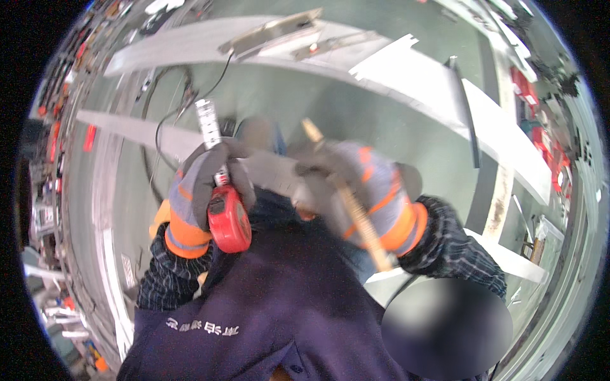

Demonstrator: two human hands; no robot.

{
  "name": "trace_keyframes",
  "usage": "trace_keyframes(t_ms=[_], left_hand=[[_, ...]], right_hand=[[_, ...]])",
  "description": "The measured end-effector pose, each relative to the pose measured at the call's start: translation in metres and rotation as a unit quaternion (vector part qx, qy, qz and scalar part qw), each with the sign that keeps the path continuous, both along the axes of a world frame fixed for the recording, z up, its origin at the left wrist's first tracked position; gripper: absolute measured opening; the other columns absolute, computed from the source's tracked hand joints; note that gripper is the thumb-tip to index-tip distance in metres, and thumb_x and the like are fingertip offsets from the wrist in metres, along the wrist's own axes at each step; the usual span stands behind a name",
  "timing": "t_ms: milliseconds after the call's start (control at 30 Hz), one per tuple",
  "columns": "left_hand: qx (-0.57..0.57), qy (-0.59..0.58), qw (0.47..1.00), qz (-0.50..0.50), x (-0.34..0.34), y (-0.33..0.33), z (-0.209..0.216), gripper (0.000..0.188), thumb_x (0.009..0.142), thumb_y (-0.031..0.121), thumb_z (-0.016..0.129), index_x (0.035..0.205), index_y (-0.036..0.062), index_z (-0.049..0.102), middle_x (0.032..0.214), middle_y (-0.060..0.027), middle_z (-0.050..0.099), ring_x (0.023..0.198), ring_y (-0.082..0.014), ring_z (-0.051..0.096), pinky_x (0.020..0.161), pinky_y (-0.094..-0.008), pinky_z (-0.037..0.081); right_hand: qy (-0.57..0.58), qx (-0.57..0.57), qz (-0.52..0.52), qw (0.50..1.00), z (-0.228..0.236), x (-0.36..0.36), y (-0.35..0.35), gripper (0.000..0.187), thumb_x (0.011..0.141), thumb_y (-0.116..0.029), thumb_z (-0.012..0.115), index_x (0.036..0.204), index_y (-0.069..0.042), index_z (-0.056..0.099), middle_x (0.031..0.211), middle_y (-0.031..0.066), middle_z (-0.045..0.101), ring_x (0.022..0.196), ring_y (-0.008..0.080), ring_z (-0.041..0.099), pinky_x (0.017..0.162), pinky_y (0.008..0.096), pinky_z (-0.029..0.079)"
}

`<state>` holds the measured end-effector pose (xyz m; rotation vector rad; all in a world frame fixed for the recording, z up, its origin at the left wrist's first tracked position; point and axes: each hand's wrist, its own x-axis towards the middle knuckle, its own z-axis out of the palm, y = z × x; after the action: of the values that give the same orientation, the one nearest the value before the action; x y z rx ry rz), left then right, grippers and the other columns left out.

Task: The person measures and marks a long aluminum profile using a spirit level, tape measure, and pencil. They repeatedly align the tools, mark measurement points, and reposition the profile to continue marking along its length.

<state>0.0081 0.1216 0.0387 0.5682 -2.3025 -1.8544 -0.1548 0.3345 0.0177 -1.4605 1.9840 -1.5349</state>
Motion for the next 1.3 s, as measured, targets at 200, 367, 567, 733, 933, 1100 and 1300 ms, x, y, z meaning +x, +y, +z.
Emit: trace_keyframes(t_ms=[200,367,567,733,933,1100,1300], left_hand=[[0.106,0.153,0.968,0.17,-0.051,0.031,-0.009,0.029,0.112,0.024,0.049,0.122,0.0008,0.064,0.091,-0.0061,0.065,0.081,-0.0127,0.061,0.073,-0.0277,0.051],[-0.034,0.236,0.969,0.061,-0.066,0.039,-0.028,0.035,0.111,0.021,0.051,0.139,-0.0005,0.056,0.119,-0.0112,0.067,0.103,-0.0157,0.063,0.091,-0.0305,0.053],[0.292,0.126,0.946,0.068,-0.052,0.036,-0.021,0.053,0.109,0.027,0.058,0.15,-0.0042,0.045,0.142,-0.0208,0.057,0.12,-0.0293,0.065,0.108,-0.043,0.05],[0.259,0.022,0.962,-0.081,0.005,0.016,-0.017,0.043,0.111,0.025,0.052,0.142,-0.0038,0.055,0.122,-0.0155,0.068,0.11,-0.0243,0.068,0.098,-0.0397,0.056],[0.256,-0.018,0.961,-0.104,0.039,0.009,-0.03,0.043,0.111,0.026,0.053,0.142,-0.0029,0.056,0.122,-0.0153,0.068,0.11,-0.0229,0.069,0.1,-0.0388,0.056],[0.306,-0.039,0.95,-0.04,0.042,0.001,-0.025,0.038,0.109,0.018,0.06,0.141,-0.0036,0.058,0.121,-0.0103,0.069,0.109,-0.0164,0.065,0.099,-0.0294,0.053],[0.254,-0.032,0.964,-0.067,0.037,-0.007,-0.027,0.044,0.109,0.024,0.059,0.142,-0.0042,0.056,0.123,-0.015,0.068,0.111,-0.0215,0.067,0.101,-0.0347,0.054]], right_hand=[[0.029,-0.109,0.036,0.993,-0.008,0.034,-0.019,0.082,0.075,-0.031,0.094,0.139,0.002,0.054,0.126,0.022,0.063,0.114,0.0414,0.065,0.099,0.0445,0.054],[-0.003,-0.046,-0.054,0.998,0.007,0.018,-0.013,0.062,0.08,-0.009,0.085,0.134,0.001,0.054,0.117,0.0179,0.065,0.106,0.0325,0.068,0.091,0.0398,0.056],[0.038,-0.023,-0.186,0.982,-0.009,-0.085,0.003,0.047,0.095,-0.012,0.074,0.136,-0.001,0.056,0.111,0.0153,0.071,0.103,0.0251,0.07,0.091,0.0365,0.056],[0.217,0.175,-0.337,0.899,-0.072,-0.235,0.042,0.039,0.096,-0.021,0.07,0.13,-0.004,0.061,0.105,0.023,0.074,0.101,0.0402,0.072,0.09,0.0449,0.057],[0.214,0.194,-0.351,0.891,-0.138,-0.324,0.089,0.039,0.1,-0.033,0.065,0.134,-0.013,0.062,0.117,0.02,0.075,0.109,0.042,0.071,0.093,0.0462,0.057],[0.189,0.312,-0.402,0.84,-0.122,-0.311,0.073,0.043,0.099,-0.037,0.066,0.137,-0.017,0.062,0.115,0.0207,0.076,0.111,0.0421,0.071,0.094,0.0483,0.056],[0.184,0.368,-0.466,0.783,-0.095,-0.295,0.128,0.059,0.09,-0.032,0.076,0.144,-0.019,0.059,0.135,0.0191,0.069,0.127,0.0398,0.064,0.105,0.0455,0.052]])
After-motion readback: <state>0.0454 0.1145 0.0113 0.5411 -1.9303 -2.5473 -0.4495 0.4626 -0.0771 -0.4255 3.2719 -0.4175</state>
